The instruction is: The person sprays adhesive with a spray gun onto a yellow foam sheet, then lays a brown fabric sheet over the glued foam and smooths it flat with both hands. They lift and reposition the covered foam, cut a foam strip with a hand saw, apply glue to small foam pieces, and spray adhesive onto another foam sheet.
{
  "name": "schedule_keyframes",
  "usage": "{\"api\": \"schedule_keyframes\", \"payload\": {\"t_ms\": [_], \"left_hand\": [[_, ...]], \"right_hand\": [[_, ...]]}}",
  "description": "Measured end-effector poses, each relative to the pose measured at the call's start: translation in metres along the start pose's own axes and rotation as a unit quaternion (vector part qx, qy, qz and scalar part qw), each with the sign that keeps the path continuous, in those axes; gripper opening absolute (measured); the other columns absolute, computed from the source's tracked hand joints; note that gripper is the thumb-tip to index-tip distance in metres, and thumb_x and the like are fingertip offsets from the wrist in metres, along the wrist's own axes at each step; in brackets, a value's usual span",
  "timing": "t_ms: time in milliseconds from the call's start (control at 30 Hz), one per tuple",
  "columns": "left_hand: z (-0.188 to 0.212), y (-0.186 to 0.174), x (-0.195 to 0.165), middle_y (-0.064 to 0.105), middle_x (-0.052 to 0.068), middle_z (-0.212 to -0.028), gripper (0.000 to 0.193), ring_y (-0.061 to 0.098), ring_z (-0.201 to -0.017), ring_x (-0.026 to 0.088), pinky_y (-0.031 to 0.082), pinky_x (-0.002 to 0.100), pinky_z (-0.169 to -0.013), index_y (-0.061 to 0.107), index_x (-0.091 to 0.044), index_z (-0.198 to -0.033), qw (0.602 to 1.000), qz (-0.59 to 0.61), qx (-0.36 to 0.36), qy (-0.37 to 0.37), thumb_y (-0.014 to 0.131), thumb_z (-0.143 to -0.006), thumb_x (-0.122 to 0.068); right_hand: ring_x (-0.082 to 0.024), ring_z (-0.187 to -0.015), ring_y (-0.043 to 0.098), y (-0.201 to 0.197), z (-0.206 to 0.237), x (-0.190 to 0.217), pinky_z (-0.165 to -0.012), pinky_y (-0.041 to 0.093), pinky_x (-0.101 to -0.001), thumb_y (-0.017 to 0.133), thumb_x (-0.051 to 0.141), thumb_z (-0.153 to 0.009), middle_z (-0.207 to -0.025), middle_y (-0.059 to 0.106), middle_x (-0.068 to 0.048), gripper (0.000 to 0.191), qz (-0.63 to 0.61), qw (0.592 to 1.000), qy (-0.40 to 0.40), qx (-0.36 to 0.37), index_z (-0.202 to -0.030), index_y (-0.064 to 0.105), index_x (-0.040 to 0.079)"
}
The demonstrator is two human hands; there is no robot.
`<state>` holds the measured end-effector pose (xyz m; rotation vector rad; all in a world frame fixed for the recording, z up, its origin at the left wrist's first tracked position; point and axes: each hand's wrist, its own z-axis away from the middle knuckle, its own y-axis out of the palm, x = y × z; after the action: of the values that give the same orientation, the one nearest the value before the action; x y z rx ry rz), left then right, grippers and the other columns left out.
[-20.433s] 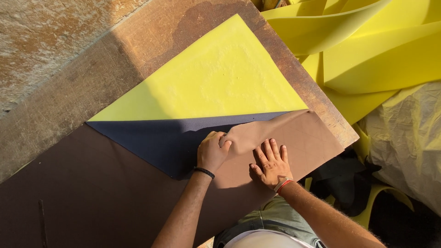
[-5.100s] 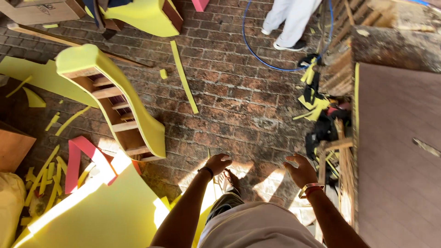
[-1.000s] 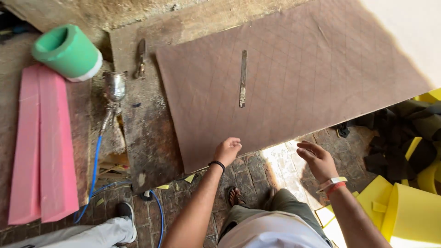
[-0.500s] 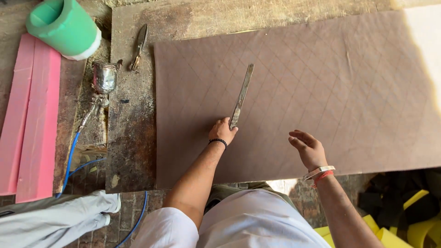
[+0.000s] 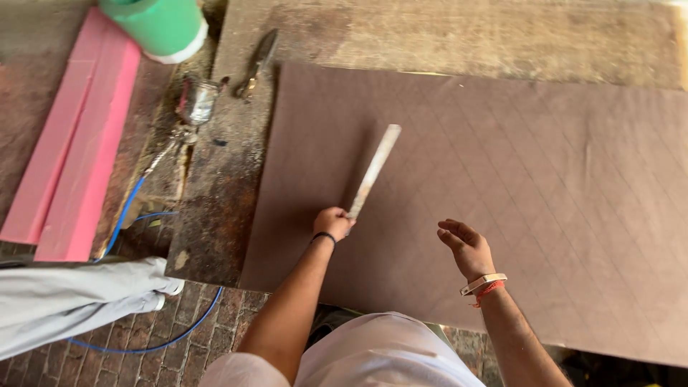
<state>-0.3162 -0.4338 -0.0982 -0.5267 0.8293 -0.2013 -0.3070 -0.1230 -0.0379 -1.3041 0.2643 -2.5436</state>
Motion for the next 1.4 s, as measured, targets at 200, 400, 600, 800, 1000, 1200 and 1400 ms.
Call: {"api": "schedule_keyframes", "payload": {"t_ms": [200,400,600,800,1000,1200,1400], "left_hand": [[-0.008,-0.131,0.080,0.077,0.012,-0.088,0.022,0.071,-0.072,0.021,0.059,0.037,-0.060,0.076,-0.007,-0.097,0.980,0.093,-0.147,-0.096,0.087,-0.079,-0.014],[-0.010,-0.191,0.125,0.075,0.003,-0.093,0.019,0.071,-0.082,0.014,0.056,0.032,-0.059,0.069,-0.009,-0.101,0.946,0.296,-0.063,-0.118,0.079,-0.085,-0.008],[-0.009,-0.116,0.085,0.068,0.000,-0.091,0.025,0.064,-0.077,0.015,0.052,0.030,-0.065,0.062,-0.013,-0.108,0.877,0.413,0.245,-0.031,0.075,-0.087,-0.011],[0.002,-0.007,0.017,0.071,0.009,-0.099,0.018,0.069,-0.088,0.021,0.059,0.035,-0.080,0.064,-0.010,-0.102,0.851,0.374,0.364,0.052,0.078,-0.092,-0.016],[-0.032,0.062,-0.035,0.075,0.012,-0.126,0.032,0.071,-0.116,0.025,0.058,0.044,-0.098,0.075,-0.013,-0.121,0.924,0.157,0.225,0.268,0.072,-0.092,-0.027],[-0.136,0.079,-0.117,0.013,0.014,-0.168,0.085,0.011,-0.154,0.034,0.008,0.058,-0.122,0.024,-0.022,-0.161,0.865,-0.375,0.042,0.332,0.054,-0.093,-0.065],[-0.254,0.105,-0.208,0.009,0.012,-0.171,0.084,0.008,-0.156,0.032,0.003,0.057,-0.123,0.019,-0.026,-0.162,0.865,-0.403,-0.051,0.294,0.045,-0.094,-0.068]], "right_hand": [[-0.021,-0.130,0.062,0.058,0.001,0.024,-0.108,0.046,-0.0385,0.071,0.031,-0.091,-0.133,0.071,-0.007,0.041,0.029,0.999,-0.032,0.023,-0.128,0.072,0.014],[-0.022,-0.127,0.065,0.123,0.037,0.034,-0.106,0.048,-0.0373,0.071,0.030,-0.090,-0.130,0.074,-0.009,0.042,-0.010,0.999,-0.034,0.020,-0.127,0.072,0.012],[-0.018,-0.117,0.071,0.169,0.067,0.050,-0.099,0.055,-0.0335,0.070,0.033,-0.091,-0.125,0.076,-0.009,0.045,0.060,0.992,-0.093,0.067,-0.130,0.069,0.011],[-0.016,-0.096,0.073,0.141,0.046,0.065,-0.080,0.059,-0.0325,0.066,0.026,-0.096,-0.112,0.078,-0.008,0.045,-0.001,0.995,-0.094,0.037,-0.139,0.059,0.012],[-0.014,-0.087,0.070,0.056,-0.047,0.064,-0.073,0.060,-0.0312,0.066,0.014,-0.098,-0.101,0.076,-0.008,0.025,-0.063,0.996,-0.069,-0.007,-0.119,0.074,0.002],[-0.011,-0.086,0.070,-0.050,-0.190,0.075,-0.070,0.057,-0.0305,0.060,0.006,-0.092,-0.096,0.077,-0.004,0.032,0.042,0.987,-0.117,-0.098,-0.118,0.076,0.014],[-0.029,-0.087,0.071,-0.106,-0.331,0.109,-0.073,0.056,-0.0410,0.070,0.027,-0.100,-0.107,0.075,-0.007,0.015,0.341,0.881,-0.276,-0.177,-0.110,0.079,0.020]]}}
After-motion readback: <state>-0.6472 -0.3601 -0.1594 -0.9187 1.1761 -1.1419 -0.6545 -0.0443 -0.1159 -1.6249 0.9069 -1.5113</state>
